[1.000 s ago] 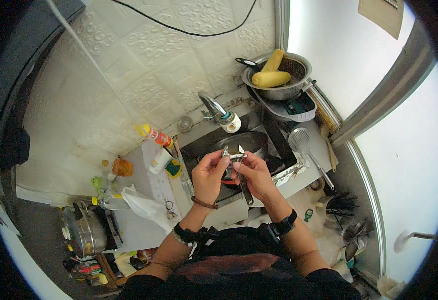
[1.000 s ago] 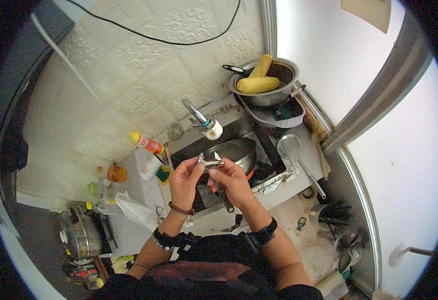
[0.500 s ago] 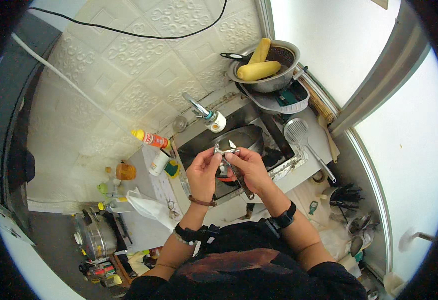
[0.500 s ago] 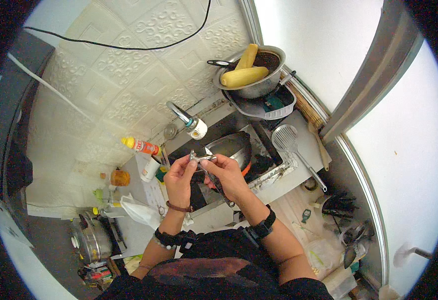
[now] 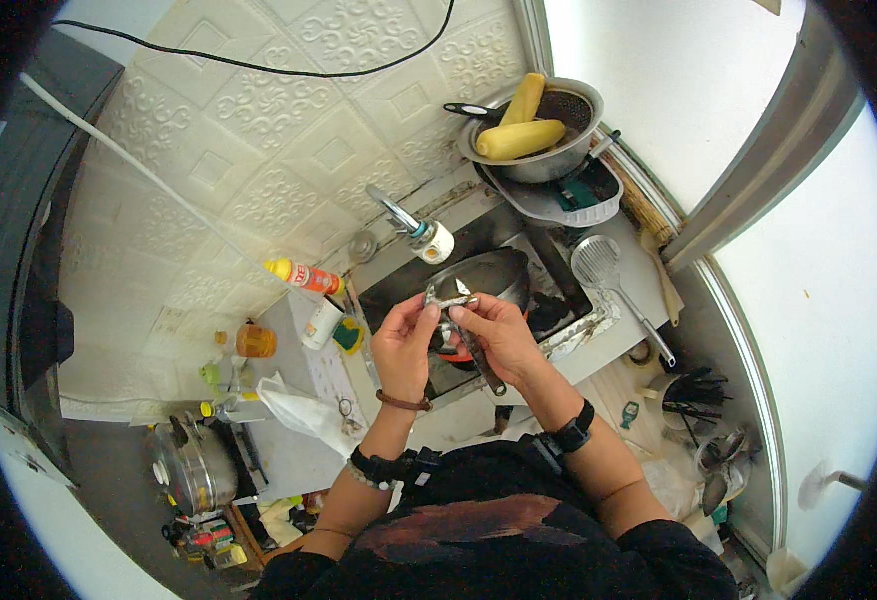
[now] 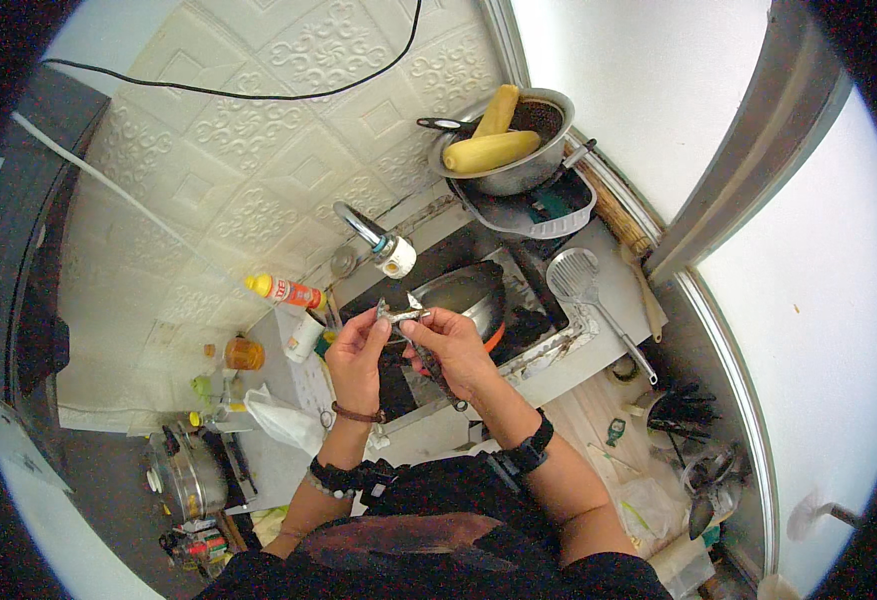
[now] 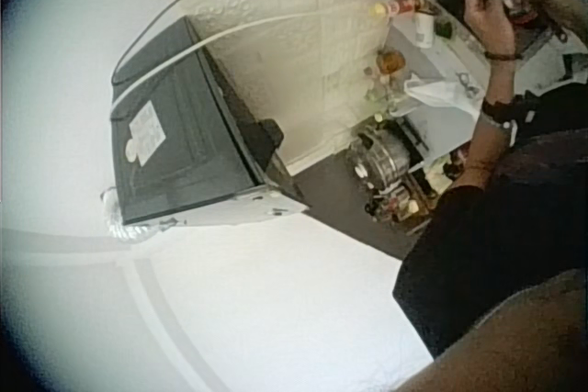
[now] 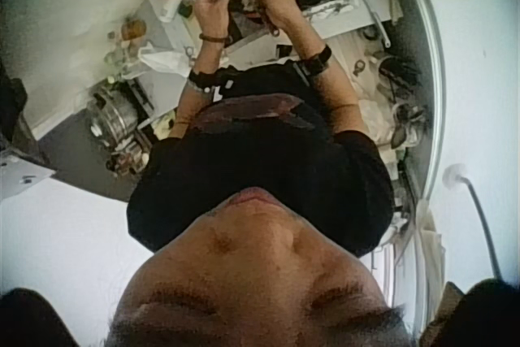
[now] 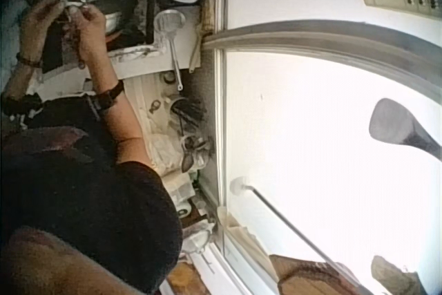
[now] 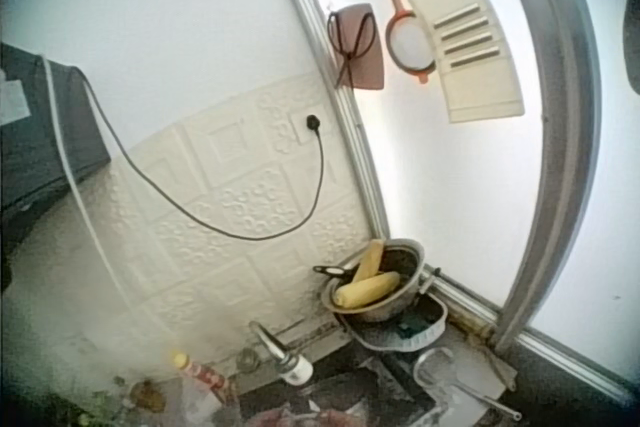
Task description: Installing a water filter on a kitchen faucet using a wrench.
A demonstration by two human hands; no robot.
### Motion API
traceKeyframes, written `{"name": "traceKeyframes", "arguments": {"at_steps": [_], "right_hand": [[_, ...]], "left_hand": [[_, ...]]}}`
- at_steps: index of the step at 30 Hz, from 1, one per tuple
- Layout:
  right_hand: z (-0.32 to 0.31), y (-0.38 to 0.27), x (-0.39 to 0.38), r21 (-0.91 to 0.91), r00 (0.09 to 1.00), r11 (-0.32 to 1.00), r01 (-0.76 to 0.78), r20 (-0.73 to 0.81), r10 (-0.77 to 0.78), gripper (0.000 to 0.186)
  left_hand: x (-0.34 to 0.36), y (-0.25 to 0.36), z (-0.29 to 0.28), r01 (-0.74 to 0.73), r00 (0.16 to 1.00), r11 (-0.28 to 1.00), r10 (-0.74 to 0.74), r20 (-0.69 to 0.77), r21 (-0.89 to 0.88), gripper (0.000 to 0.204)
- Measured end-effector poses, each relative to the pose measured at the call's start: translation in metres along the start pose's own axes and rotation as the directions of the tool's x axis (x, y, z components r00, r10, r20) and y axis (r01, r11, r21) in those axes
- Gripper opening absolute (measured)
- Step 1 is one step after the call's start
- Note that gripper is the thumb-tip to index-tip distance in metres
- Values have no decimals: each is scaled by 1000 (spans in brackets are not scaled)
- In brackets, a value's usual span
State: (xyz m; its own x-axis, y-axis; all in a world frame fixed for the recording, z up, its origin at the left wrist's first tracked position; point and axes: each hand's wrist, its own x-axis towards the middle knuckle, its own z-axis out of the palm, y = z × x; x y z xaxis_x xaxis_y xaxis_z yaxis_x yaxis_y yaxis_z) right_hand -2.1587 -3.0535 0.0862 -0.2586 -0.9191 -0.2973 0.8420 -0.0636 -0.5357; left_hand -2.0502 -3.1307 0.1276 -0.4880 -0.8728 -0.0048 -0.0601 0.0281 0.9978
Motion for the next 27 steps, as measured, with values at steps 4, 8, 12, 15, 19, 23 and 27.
{"name": "traceKeyframes", "arguments": {"at_steps": [4,8,12,15,19,23,27], "right_hand": [[7,-1,0,-13,996,996,88,2,-88,12],[5,0,1,-32,998,998,56,37,-55,13],[1,2,4,-71,1000,997,-8,-17,7,13],[-1,6,8,-108,999,993,47,-22,-50,13],[7,4,6,-123,993,986,111,-17,-114,15],[16,-3,3,-93,998,995,26,-54,-31,15],[12,1,7,-151,999,988,-17,-49,10,15]], "left_hand": [[0,0,0,-3,1000,1000,3,-10,-4,24],[2,-2,-4,-12,1000,1000,12,-24,-14,25],[1,-4,-5,-5,1000,1000,5,-18,-21,25],[0,1,-2,20,999,1000,-20,-31,0,25],[1,-3,-5,40,998,998,-42,-43,-41,26],[3,-8,-9,51,997,999,-52,-54,-15,25],[3,-9,-11,65,995,998,-65,-79,-11,24]]}}
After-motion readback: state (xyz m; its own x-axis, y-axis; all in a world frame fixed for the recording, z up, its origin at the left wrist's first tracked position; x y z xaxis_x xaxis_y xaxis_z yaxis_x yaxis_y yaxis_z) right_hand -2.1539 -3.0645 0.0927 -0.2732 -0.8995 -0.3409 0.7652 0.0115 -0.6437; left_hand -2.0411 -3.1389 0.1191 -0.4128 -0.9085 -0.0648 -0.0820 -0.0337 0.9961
